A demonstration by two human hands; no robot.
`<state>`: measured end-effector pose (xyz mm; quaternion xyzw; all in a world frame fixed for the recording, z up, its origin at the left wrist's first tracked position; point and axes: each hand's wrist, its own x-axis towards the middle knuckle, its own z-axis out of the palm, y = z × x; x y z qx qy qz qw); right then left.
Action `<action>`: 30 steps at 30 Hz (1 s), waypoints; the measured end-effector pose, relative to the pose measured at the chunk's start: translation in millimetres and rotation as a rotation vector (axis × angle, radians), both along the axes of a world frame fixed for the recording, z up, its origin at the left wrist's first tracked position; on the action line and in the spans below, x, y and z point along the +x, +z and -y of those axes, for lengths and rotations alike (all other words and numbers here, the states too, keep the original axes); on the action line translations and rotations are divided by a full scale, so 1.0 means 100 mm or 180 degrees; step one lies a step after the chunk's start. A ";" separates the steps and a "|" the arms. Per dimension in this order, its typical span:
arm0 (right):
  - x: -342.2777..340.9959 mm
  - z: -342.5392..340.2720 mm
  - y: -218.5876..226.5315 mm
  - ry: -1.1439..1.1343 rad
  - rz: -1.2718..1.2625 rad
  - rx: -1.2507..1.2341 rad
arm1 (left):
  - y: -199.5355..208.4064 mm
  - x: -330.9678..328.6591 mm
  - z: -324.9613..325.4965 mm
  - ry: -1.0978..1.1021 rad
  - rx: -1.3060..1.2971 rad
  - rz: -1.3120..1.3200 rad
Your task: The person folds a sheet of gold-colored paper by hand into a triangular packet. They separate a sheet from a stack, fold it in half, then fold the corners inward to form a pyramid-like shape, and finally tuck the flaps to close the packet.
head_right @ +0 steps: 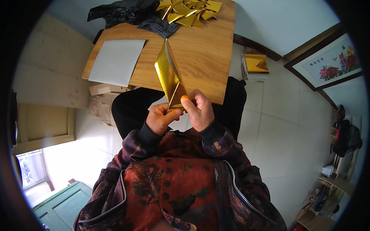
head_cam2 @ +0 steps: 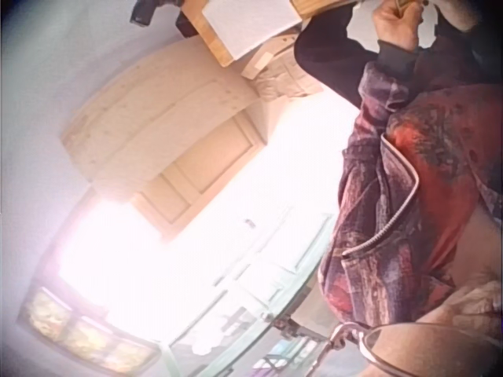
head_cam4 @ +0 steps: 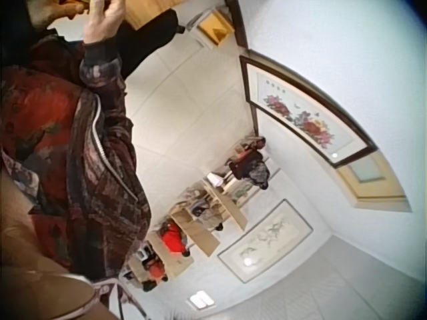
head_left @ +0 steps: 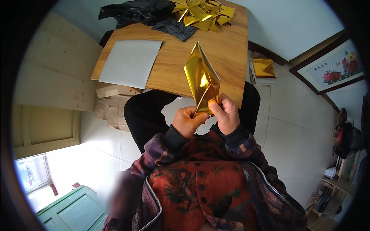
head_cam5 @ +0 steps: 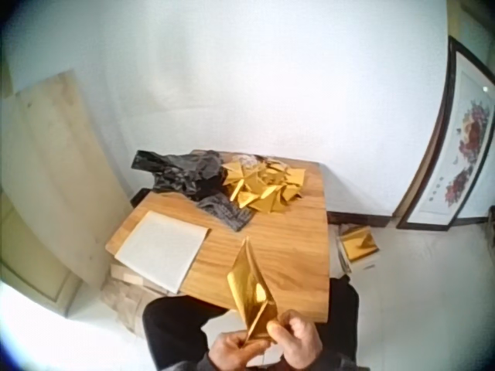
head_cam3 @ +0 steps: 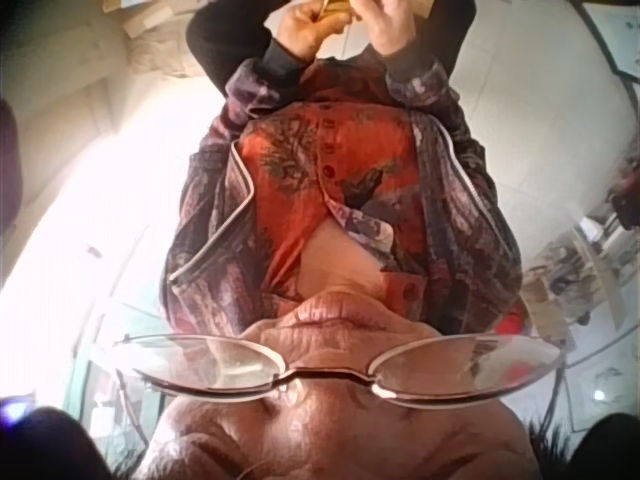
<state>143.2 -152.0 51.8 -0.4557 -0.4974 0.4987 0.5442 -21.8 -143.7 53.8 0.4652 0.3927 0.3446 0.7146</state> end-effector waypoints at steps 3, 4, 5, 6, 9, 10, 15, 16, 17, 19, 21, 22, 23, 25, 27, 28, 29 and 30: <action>0.02 0.01 -0.02 -0.0032 -0.0003 0.0001 | -0.06 0.00 0.02 0.0037 0.0218 -0.0019; 0.02 0.02 -0.03 -0.0032 -0.0038 -0.0026 | -0.07 0.00 0.03 0.0041 0.0171 -0.0009; 0.02 0.02 -0.05 -0.0041 -0.0069 -0.0048 | -0.09 -0.01 0.03 0.0046 0.0131 0.0005; 0.02 0.02 -0.08 -0.0044 -0.0098 -0.0065 | -0.10 -0.01 0.03 0.0054 0.0138 0.0045; 0.08 -0.02 -0.19 -0.0079 0.0108 -0.0177 | -0.15 -0.05 0.00 -0.0148 -0.0223 -0.0330; 0.08 -0.05 -0.25 -0.0078 0.0043 -0.0201 | -0.18 -0.04 -0.03 -0.0135 -0.0201 -0.0313; 0.15 -0.29 -0.51 -0.0294 0.0540 -0.0410 | -0.37 0.02 -0.35 -0.0374 -0.0543 -0.0553; 0.16 -0.36 -0.54 -0.0368 0.0635 -0.0494 | -0.41 0.03 -0.42 -0.0383 -0.0480 -0.0563; 0.15 -0.42 -0.57 -0.0451 0.0757 -0.0395 | -0.45 0.05 -0.48 -0.0382 -0.0424 -0.0641; 0.14 -0.53 -0.60 -0.0647 0.1065 -0.0375 | -0.51 0.07 -0.57 -0.0299 -0.0297 -0.0828; 0.15 -0.60 -0.59 -0.0745 0.1420 -0.0360 | -0.54 0.05 -0.62 -0.0031 -0.0213 -0.0927; 0.16 -0.64 -0.58 -0.0784 0.1572 -0.0347 | -0.54 0.04 -0.64 0.0106 -0.0180 -0.0983; 0.17 -0.68 -0.57 -0.0813 0.1667 -0.0371 | -0.53 0.02 -0.65 0.0217 0.0136 -0.1289; 0.18 -0.76 -0.55 -0.0873 0.1783 -0.0298 | -0.51 0.00 -0.65 0.0714 0.1813 -0.2710; 0.15 -0.83 -0.53 -0.0924 0.2072 -0.0347 | -0.49 0.05 -0.67 0.0830 0.3196 -0.3136; 0.13 -0.85 -0.53 -0.0957 0.2196 -0.0364 | -0.49 0.10 -0.69 0.0734 0.3622 -0.3010; 0.11 -0.86 -0.53 -0.1020 0.2303 -0.0286 | -0.51 0.16 -0.68 0.0508 0.3745 -0.2944; 0.09 -0.87 -0.52 -0.1001 0.2575 -0.0326 | -0.53 0.23 -0.69 0.0391 0.3848 -0.2755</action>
